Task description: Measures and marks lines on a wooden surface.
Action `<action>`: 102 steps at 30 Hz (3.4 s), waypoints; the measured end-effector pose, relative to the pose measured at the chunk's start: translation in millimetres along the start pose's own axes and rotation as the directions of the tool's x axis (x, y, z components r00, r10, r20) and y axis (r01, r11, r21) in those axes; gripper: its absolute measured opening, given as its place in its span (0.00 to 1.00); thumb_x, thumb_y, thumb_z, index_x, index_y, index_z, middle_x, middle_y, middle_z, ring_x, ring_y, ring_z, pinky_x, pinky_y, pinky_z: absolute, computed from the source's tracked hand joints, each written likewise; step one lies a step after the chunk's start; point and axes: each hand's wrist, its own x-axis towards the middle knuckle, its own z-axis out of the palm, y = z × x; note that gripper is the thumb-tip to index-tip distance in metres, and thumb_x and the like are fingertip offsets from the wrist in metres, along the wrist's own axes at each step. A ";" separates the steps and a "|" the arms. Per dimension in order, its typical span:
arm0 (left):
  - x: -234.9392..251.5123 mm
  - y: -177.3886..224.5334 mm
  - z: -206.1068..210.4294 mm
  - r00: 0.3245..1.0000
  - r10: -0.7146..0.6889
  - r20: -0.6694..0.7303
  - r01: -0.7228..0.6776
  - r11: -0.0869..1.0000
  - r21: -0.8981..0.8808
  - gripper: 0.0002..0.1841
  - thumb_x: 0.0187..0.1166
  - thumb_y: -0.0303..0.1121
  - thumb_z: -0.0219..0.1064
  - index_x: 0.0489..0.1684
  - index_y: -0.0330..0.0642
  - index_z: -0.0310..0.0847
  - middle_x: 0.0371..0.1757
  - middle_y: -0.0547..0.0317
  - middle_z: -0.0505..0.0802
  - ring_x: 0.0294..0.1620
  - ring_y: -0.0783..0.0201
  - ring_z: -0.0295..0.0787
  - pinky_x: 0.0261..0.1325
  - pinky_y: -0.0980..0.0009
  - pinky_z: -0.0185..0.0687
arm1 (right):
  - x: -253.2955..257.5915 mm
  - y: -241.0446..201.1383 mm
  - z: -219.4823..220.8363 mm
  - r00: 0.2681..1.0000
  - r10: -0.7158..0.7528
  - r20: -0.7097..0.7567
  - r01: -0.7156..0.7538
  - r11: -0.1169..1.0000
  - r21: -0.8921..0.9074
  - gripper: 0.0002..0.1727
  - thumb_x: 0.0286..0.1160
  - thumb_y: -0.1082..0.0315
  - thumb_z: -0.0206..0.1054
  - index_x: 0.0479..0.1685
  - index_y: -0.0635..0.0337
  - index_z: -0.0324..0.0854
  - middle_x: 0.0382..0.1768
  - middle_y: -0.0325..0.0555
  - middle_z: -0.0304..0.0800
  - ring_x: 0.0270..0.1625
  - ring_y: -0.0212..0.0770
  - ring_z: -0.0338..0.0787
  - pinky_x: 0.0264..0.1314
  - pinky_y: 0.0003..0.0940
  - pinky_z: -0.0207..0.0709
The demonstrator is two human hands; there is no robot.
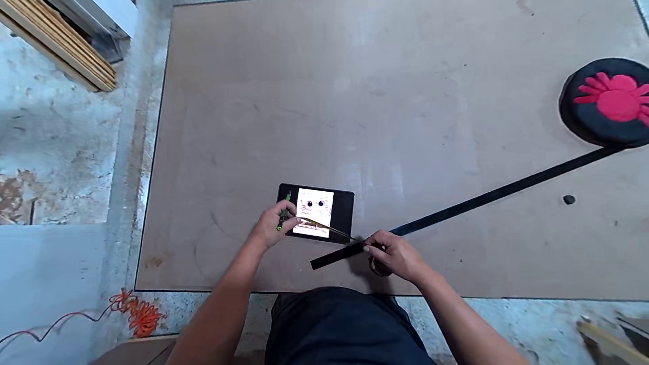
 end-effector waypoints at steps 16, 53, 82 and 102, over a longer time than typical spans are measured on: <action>-49.1 -143.6 73.7 0.648 -0.022 -0.761 0.523 0.739 0.424 0.27 0.91 0.43 0.50 0.82 0.33 0.69 0.88 0.41 0.72 0.91 0.45 0.63 0.91 0.48 0.57 | 89.5 62.4 -1.0 0.976 -0.198 -0.086 0.177 0.962 -0.206 0.17 0.89 0.53 0.59 0.55 0.47 0.93 0.48 0.40 0.97 0.55 0.42 0.94 0.62 0.48 0.86; -45.2 -152.9 71.7 0.637 0.002 -0.771 0.526 0.730 0.437 0.29 0.92 0.46 0.50 0.85 0.37 0.64 0.87 0.45 0.74 0.94 0.52 0.58 0.96 0.55 0.44 | 111.6 52.3 14.3 0.910 -0.410 -0.057 0.359 0.850 -0.386 0.16 0.89 0.60 0.58 0.43 0.56 0.91 0.39 0.46 0.95 0.51 0.49 0.93 0.56 0.44 0.84; -46.1 -151.3 71.1 0.645 -0.003 -0.764 0.525 0.728 0.441 0.28 0.92 0.45 0.51 0.85 0.36 0.64 0.88 0.47 0.73 0.94 0.53 0.58 0.96 0.56 0.44 | 111.9 53.2 16.0 0.918 -0.392 -0.054 0.341 0.854 -0.394 0.16 0.88 0.59 0.58 0.43 0.55 0.91 0.39 0.45 0.95 0.51 0.49 0.93 0.55 0.45 0.84; -45.8 -152.7 70.6 0.642 -0.002 -0.767 0.528 0.726 0.440 0.28 0.91 0.46 0.51 0.84 0.36 0.66 0.87 0.46 0.74 0.93 0.52 0.59 0.96 0.55 0.44 | 112.3 53.3 15.8 0.922 -0.384 -0.050 0.334 0.854 -0.400 0.17 0.89 0.58 0.58 0.43 0.54 0.91 0.39 0.44 0.95 0.51 0.48 0.93 0.55 0.45 0.84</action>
